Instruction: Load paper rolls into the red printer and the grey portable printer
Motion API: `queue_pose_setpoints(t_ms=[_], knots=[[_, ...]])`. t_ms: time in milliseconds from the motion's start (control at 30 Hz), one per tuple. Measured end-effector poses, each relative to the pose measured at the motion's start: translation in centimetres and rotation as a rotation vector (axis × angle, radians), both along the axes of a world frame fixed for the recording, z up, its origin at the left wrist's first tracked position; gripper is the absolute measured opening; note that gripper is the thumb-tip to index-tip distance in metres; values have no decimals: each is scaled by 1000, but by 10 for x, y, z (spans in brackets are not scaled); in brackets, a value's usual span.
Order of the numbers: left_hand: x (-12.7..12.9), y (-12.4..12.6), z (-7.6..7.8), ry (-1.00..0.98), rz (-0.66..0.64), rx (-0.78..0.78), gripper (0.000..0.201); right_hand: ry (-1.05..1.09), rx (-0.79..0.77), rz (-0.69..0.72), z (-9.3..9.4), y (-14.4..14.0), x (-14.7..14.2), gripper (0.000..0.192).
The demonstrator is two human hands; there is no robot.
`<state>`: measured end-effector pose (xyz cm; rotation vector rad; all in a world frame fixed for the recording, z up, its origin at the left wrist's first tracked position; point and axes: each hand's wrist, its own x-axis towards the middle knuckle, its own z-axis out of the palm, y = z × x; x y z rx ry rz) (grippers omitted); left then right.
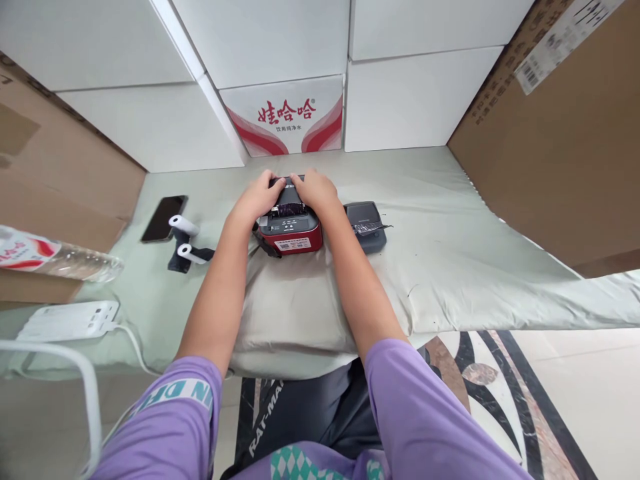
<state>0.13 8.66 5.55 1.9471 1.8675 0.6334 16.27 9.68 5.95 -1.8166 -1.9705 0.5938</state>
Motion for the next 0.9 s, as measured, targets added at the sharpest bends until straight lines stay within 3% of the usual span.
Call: queue_pose_setpoints(t_ms=[600,900], knots=[[-1,0,-3,-4,-8,6,33,14,6,-14,-1,-2,0,57],[-3,9,-7,-26,26,-15,43,68,3,-165,-5,-2,-3,56]])
